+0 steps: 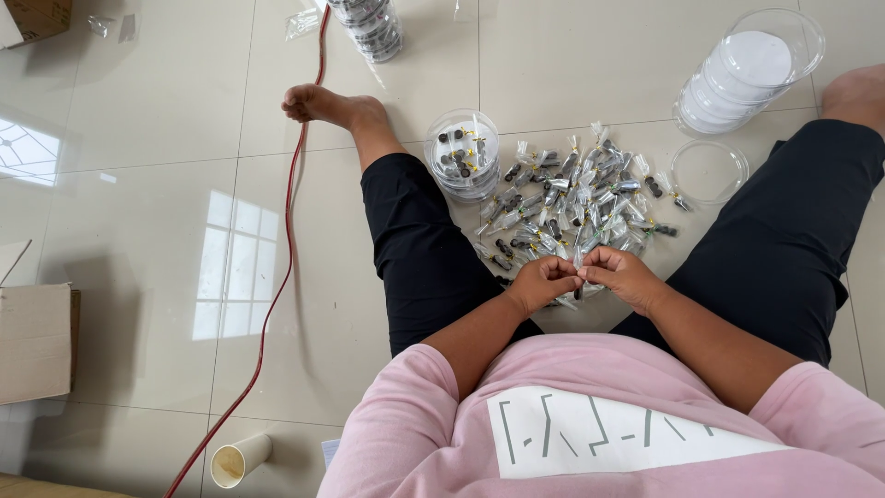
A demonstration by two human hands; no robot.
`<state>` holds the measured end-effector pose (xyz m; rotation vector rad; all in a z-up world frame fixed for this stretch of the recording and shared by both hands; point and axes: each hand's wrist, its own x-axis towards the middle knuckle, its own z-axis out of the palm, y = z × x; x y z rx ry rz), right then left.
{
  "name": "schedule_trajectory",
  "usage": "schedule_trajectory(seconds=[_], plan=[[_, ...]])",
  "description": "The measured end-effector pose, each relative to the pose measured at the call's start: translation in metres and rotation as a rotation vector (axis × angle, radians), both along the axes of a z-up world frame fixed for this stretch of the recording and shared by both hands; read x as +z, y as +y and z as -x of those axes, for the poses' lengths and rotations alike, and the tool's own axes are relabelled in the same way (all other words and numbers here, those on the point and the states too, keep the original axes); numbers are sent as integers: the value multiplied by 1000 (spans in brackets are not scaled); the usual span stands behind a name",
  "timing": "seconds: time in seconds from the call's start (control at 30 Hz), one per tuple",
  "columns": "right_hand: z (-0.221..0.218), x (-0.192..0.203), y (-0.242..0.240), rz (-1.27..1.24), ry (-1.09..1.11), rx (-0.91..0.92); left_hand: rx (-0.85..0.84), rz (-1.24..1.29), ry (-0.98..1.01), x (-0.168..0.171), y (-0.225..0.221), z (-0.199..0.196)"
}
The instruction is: The person sits on the floor and places small individually wrapped items into a clear cylindrical container by hand.
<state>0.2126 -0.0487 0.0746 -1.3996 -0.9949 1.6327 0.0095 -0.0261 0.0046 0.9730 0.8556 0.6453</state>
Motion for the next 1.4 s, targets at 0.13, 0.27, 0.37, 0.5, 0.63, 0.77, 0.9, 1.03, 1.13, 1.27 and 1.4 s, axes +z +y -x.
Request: schedule_trajectory(seconds=[0.13,0.27,0.37,0.5,0.63,0.77,0.9,1.03,1.13,1.27,1.4], plan=[[3,4,-2,-8,-3,10,28,-35,9,-13,-2,-4],[5,5,-3,3,23,2,14,-13,-11,-18,-1,-3],[4,3,-3,18,25,-15,34,1,-35,-17,-1,-3],[5,0,-2,25,18,-16,59,22,-86,-12,-3,-5],[14,28,-1,42,17,-12,-22,45,-101,-22,3,-4],[0,-1,0,87,37,6,-11,51,-128,-32,5,-5],[-8,-23,2,104,43,-20,12,-102,-14,17,15,3],[6,20,3,113,23,-8,42,-508,497,108,57,36],[3,16,3,104,14,-5,234,-1044,730,152,95,65],[0,12,4,52,-41,8,326,-1156,1120,156,133,89],[-9,0,3,30,-155,-10,247,-989,1290,114,145,99]])
